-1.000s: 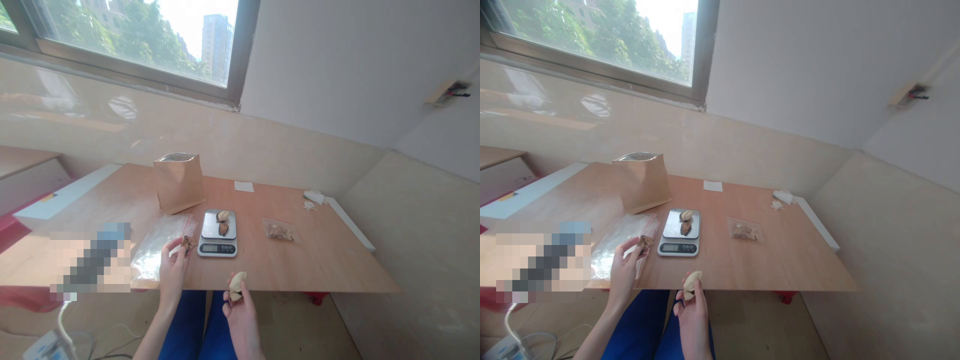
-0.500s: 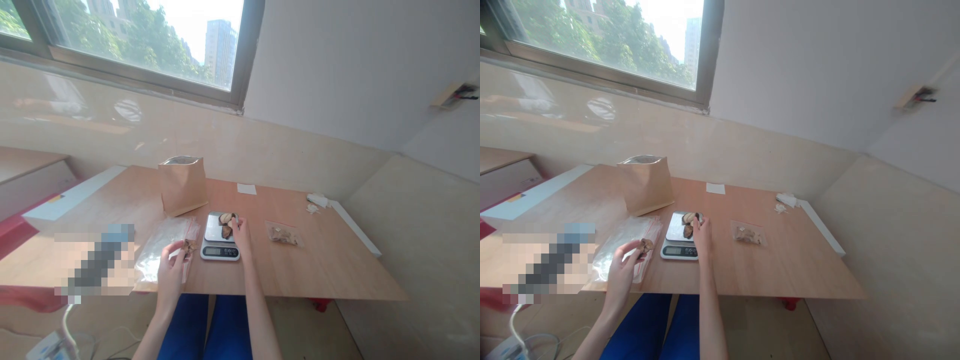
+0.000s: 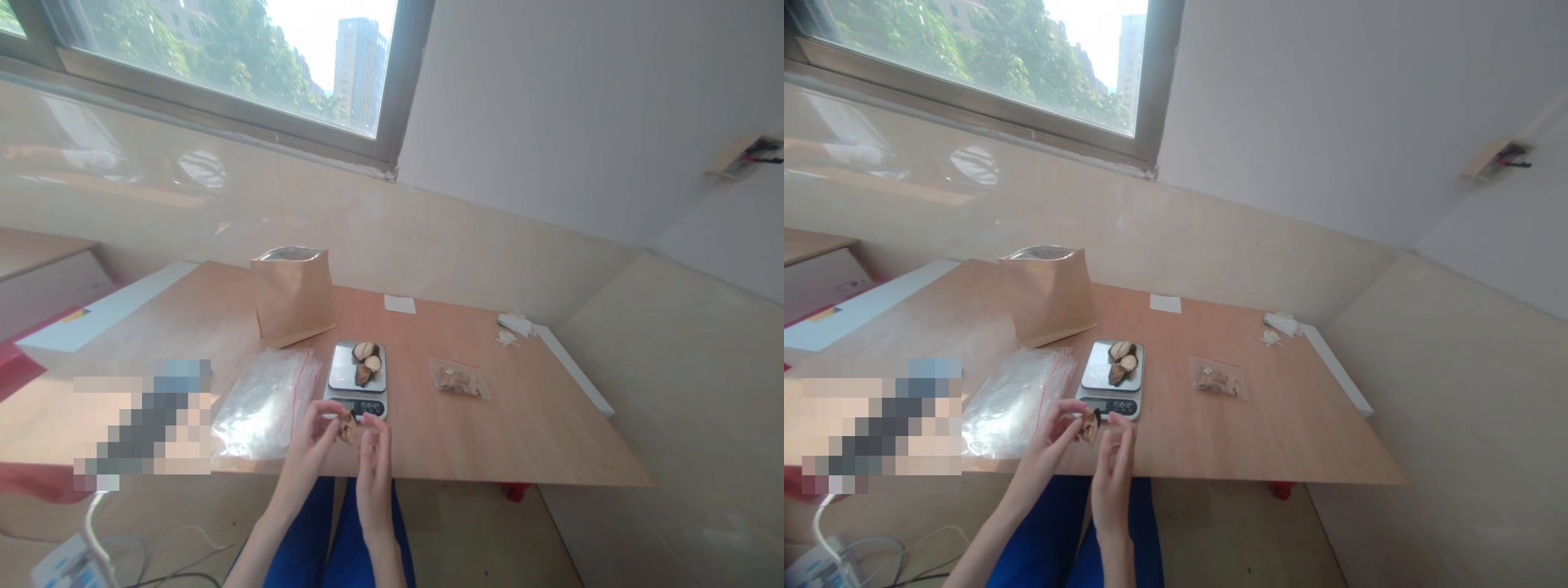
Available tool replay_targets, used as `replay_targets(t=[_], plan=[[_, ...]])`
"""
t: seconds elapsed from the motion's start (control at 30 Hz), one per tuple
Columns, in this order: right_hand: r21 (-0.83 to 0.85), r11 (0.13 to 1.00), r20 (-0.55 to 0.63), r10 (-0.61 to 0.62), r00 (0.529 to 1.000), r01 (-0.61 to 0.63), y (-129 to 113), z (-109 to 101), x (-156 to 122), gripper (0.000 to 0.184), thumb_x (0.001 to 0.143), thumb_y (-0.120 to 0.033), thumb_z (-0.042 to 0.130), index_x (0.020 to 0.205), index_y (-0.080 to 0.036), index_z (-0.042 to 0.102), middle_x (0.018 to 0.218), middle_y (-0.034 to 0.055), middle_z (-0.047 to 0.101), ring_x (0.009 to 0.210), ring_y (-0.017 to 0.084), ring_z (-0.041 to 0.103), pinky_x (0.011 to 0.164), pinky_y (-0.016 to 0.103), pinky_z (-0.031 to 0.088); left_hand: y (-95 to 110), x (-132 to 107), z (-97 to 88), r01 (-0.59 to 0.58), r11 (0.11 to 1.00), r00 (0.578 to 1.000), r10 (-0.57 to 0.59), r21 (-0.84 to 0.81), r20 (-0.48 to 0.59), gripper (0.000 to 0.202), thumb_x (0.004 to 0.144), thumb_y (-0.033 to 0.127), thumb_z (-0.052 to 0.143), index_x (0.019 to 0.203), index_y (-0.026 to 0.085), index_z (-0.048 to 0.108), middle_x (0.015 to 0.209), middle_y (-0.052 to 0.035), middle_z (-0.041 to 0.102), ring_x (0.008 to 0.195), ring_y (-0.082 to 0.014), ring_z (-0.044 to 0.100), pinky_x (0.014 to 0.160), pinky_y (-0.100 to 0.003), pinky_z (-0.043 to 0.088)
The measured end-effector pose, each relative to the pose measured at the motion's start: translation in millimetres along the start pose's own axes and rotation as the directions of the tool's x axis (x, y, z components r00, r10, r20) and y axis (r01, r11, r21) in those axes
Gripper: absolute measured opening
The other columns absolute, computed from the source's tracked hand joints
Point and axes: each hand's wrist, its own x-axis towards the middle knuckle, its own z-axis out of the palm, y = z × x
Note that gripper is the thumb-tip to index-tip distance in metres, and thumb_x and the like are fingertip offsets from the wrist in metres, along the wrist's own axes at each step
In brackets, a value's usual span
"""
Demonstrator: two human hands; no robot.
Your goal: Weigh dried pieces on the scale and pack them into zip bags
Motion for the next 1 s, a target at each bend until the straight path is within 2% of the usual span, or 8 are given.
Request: replay_targets(t=[0.17, 0.33, 0.47, 0.63, 0.73, 0.83, 0.9, 1.0], plan=[[0.179, 0.965, -0.008, 0.197, 0.980, -0.192, 8.5, 10.7, -18.3, 0.048, 0.088, -0.056, 0.039, 0.121, -0.024, 0.048, 0.120, 0.0089, 0.061, 0.104, 0.020, 0.060, 0.080, 0.029, 0.048, -13.3, -14.1, 19.0, 0.192, 0.980, 0.962, -0.176, -0.057, 0.210, 0.040, 0.074, 0.054, 0.057, 0.093, 0.019, 0.052, 0.059, 0.0038, 0.053, 0.040, -0.0091, 0.045, 0.039, -0.022, 0.035], [0.179, 0.965, -0.018, 0.199, 0.980, -0.193, 13.3, -2.0, -19.6, 0.049, 0.084, -0.061, 0.043, 0.113, -0.023, 0.055, 0.110, 0.0075, 0.065, 0.097, 0.020, 0.062, 0.079, 0.029, 0.049, -21.6, -16.2, 21.6, 0.213, 0.974, 0.937, -0.181, -0.079, 0.297, 0.046, 0.069, 0.056, 0.061, 0.093, 0.019, 0.048, 0.058, 0.0061, 0.048, 0.045, -0.0102, 0.048, 0.040, -0.022, 0.040], [0.160, 0.965, 0.044, 0.205, 0.978, -0.209, 10.5, -9.1, -17.6, 0.048, 0.083, -0.060, 0.047, 0.111, -0.022, 0.055, 0.106, 0.0068, 0.066, 0.089, 0.019, 0.063, 0.073, 0.027, 0.049, -28.9, -15.6, 21.5, 0.196, 0.980, 0.933, -0.172, -0.045, 0.317, 0.043, 0.073, 0.055, 0.058, 0.093, 0.018, 0.049, 0.056, 0.0062, 0.048, 0.043, -0.0086, 0.047, 0.040, -0.021, 0.040], [0.168, 0.962, 0.053, 0.209, 0.977, -0.215, 12.5, -11.2, -16.4, 0.050, 0.081, -0.060, 0.049, 0.111, -0.020, 0.055, 0.099, 0.0059, 0.067, 0.078, 0.016, 0.061, 0.065, 0.025, 0.048, -30.2, -13.4, 16.8, 0.250, 0.968, 0.911, -0.225, -0.028, 0.346, 0.045, 0.071, 0.056, 0.059, 0.092, 0.018, 0.048, 0.058, 0.0034, 0.054, 0.047, -0.0126, 0.054, 0.046, -0.026, 0.045], [0.201, 0.953, 0.008, 0.228, 0.974, -0.225, 17.1, -12.1, -16.0, 0.051, 0.076, -0.062, 0.054, 0.104, -0.019, 0.058, 0.082, 0.0032, 0.067, 0.063, 0.014, 0.058, 0.057, 0.025, 0.046, -22.5, -10.7, 11.2, 0.260, 0.965, 0.918, -0.252, 0.014, 0.305, 0.045, 0.066, 0.057, 0.062, 0.087, 0.018, 0.052, 0.069, -0.0019, 0.061, 0.055, -0.0153, 0.059, 0.054, -0.029, 0.048], [0.240, 0.948, -0.045, 0.225, 0.973, -0.208, 21.0, -17.1, -9.8, 0.051, 0.073, -0.062, 0.058, 0.099, -0.018, 0.059, 0.070, 0.0009, 0.063, 0.055, 0.014, 0.055, 0.053, 0.025, 0.046, -13.7, -7.8, 5.4, 0.170, 0.981, 0.951, -0.190, 0.097, 0.244, 0.039, 0.066, 0.054, 0.063, 0.082, 0.018, 0.058, 0.082, -0.0055, 0.065, 0.067, -0.0165, 0.061, 0.066, -0.030, 0.049], [0.222, 0.959, -0.090, 0.202, 0.975, -0.178, 20.6, -23.8, 1.1, 0.049, 0.073, -0.059, 0.059, 0.101, -0.018, 0.058, 0.071, 0.0014, 0.063, 0.058, 0.014, 0.056, 0.056, 0.026, 0.047, -9.3, -6.6, 2.4, 0.125, 0.983, 0.963, -0.153, 0.135, 0.221, 0.037, 0.068, 0.053, 0.061, 0.081, 0.018, 0.061, 0.086, -0.0057, 0.065, 0.071, -0.0166, 0.061, 0.071, -0.030, 0.047], [0.106, 0.992, -0.167, 0.092, 0.982, -0.075, 11.3, -34.2, 27.1, 0.046, 0.074, -0.051, 0.062, 0.107, -0.017, 0.057, 0.088, 0.0057, 0.066, 0.069, 0.016, 0.059, 0.065, 0.028, 0.049, -4.7, -6.3, -0.3, 0.141, 0.980, 0.966, -0.167, 0.139, 0.198, 0.039, 0.068, 0.056, 0.058, 0.080, 0.019, 0.062, 0.086, -0.0051, 0.064, 0.069, -0.0172, 0.061, 0.070, -0.030, 0.046]])
